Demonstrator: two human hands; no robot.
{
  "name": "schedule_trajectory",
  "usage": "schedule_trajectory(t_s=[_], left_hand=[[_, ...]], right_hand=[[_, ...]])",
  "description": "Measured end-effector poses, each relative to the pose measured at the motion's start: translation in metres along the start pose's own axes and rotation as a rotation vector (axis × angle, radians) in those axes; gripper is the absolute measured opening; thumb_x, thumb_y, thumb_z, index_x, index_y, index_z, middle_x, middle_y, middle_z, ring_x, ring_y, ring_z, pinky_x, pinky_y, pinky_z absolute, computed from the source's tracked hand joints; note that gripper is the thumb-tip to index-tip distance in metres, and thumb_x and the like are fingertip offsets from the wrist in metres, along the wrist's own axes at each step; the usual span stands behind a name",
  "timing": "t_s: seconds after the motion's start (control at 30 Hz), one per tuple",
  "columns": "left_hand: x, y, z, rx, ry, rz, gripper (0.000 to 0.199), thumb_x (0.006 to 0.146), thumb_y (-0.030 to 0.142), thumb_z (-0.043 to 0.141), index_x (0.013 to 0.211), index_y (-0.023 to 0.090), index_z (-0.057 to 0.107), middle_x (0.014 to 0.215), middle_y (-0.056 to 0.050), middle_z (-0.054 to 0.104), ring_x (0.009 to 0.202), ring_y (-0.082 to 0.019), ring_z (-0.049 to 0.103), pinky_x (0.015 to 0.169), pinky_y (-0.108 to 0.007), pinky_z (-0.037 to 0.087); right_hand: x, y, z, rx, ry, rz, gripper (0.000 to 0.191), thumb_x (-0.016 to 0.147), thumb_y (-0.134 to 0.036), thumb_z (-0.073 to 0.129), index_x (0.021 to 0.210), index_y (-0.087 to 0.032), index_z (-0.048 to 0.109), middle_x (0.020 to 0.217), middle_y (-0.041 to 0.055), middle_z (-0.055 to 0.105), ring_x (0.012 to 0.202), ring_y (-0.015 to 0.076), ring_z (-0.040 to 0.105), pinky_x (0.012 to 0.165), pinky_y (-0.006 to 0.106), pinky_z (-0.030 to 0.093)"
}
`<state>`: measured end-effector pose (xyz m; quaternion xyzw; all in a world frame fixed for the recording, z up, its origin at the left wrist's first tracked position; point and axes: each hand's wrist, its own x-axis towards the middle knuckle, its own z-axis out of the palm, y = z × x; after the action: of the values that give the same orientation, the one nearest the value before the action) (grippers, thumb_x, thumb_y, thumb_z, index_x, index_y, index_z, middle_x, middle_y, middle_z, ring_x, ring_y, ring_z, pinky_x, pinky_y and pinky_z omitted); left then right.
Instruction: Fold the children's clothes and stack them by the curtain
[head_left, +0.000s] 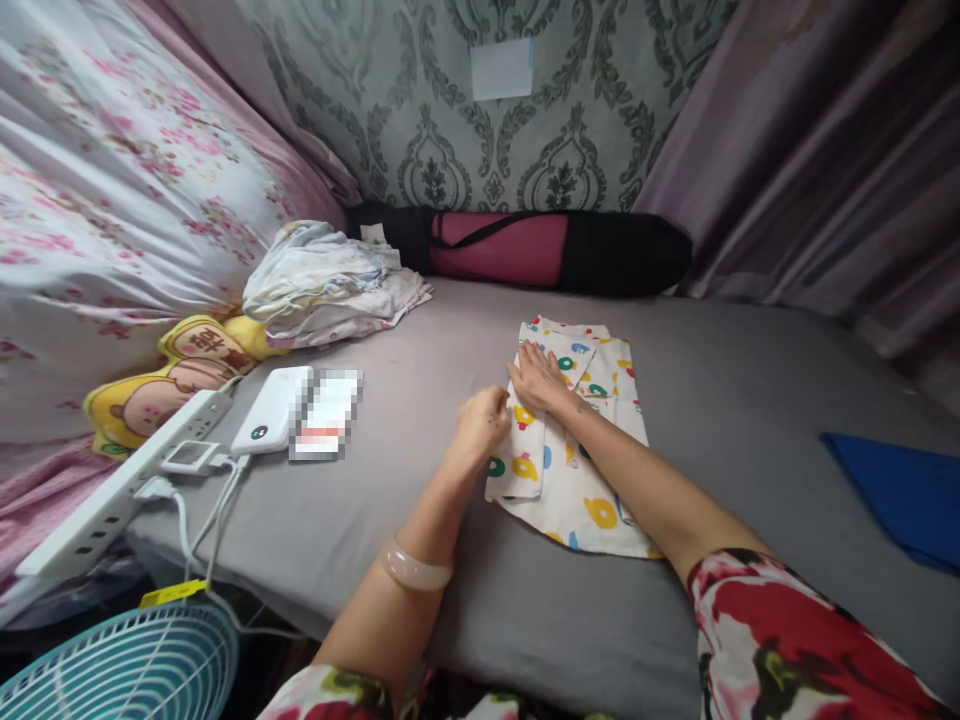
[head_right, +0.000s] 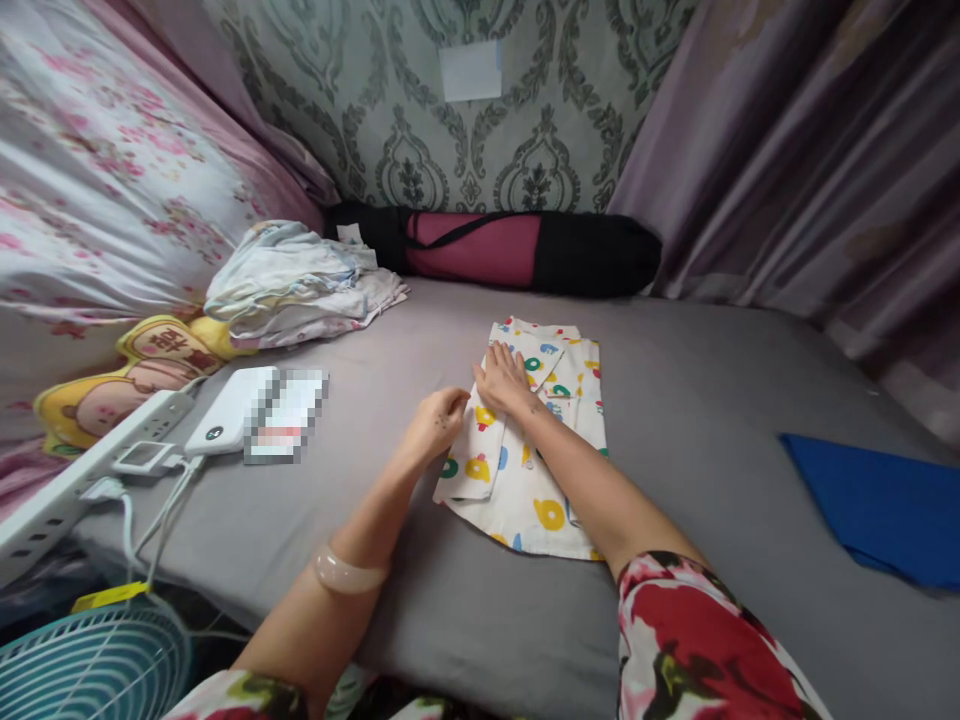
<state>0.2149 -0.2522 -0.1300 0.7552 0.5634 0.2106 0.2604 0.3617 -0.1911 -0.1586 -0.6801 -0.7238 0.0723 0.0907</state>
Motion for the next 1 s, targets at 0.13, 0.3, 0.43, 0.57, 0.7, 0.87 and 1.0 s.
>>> schedule_trajectory(t_s=[0.13,0.3,0.43,0.57,0.7,0.87,1.0], left_hand=[[0.004,-0.004,-0.006,-0.066,0.073,-0.073,0.032,0.090,0.016,0.042,0.105,0.018,0.070,0.106,-0.009,0.072,0.101,-0.021,0.064,0.089,-0.029,0.046],[0.006,-0.008,-0.008,-0.091,0.103,-0.096,0.031,0.089,0.017,0.044,0.104,0.016,0.070,0.105,-0.009,0.072,0.100,-0.020,0.064,0.090,-0.030,0.046],[0.007,-0.009,-0.008,-0.098,0.107,-0.096,0.031,0.088,0.016,0.043,0.102,0.017,0.071,0.105,-0.010,0.072,0.100,-0.021,0.064,0.088,-0.030,0.047],[0.008,-0.011,-0.007,-0.102,0.112,-0.094,0.030,0.088,0.017,0.044,0.102,0.017,0.071,0.106,-0.010,0.071,0.101,-0.020,0.064,0.088,-0.029,0.047],[0.008,-0.012,-0.005,-0.120,0.106,-0.106,0.032,0.087,0.016,0.043,0.105,0.017,0.070,0.110,-0.009,0.071,0.104,-0.019,0.063,0.091,-0.028,0.046],[0.009,-0.013,-0.006,-0.098,0.106,-0.109,0.032,0.088,0.019,0.043,0.105,0.017,0.070,0.111,-0.010,0.070,0.105,-0.019,0.062,0.092,-0.029,0.045],[0.009,-0.013,-0.007,-0.082,0.107,-0.104,0.031,0.089,0.022,0.044,0.105,0.016,0.070,0.107,-0.010,0.071,0.101,-0.019,0.063,0.089,-0.028,0.046]], right_hand=[[-0.002,-0.002,0.008,-0.032,0.014,0.018,0.065,0.097,-0.043,0.020,0.149,-0.004,0.026,0.158,0.0151,0.020,0.146,0.0256,0.013,0.117,0.046,0.008],[-0.002,-0.002,0.004,-0.005,-0.009,0.010,0.064,0.098,-0.042,0.019,0.149,-0.004,0.027,0.158,0.0150,0.019,0.146,0.0264,0.012,0.118,0.047,0.009],[-0.020,-0.012,-0.002,0.006,-0.056,-0.014,0.064,0.097,-0.039,0.022,0.148,-0.002,0.027,0.158,0.0161,0.018,0.146,0.0270,0.013,0.118,0.046,0.011],[-0.051,-0.031,0.001,-0.022,-0.067,-0.052,0.065,0.097,-0.040,0.021,0.148,-0.001,0.028,0.158,0.0176,0.019,0.146,0.0278,0.014,0.118,0.045,0.012],[-0.070,-0.045,0.011,-0.076,-0.013,-0.014,0.066,0.098,-0.041,0.018,0.149,0.000,0.026,0.157,0.0176,0.020,0.146,0.0280,0.014,0.118,0.045,0.009],[-0.073,-0.048,0.015,-0.092,0.022,-0.008,0.065,0.098,-0.040,0.020,0.149,-0.001,0.026,0.157,0.0164,0.022,0.146,0.0267,0.015,0.118,0.044,0.008],[-0.082,-0.050,0.007,-0.038,-0.033,-0.034,0.063,0.098,-0.039,0.019,0.149,-0.002,0.026,0.158,0.0167,0.020,0.146,0.0271,0.013,0.118,0.045,0.008]])
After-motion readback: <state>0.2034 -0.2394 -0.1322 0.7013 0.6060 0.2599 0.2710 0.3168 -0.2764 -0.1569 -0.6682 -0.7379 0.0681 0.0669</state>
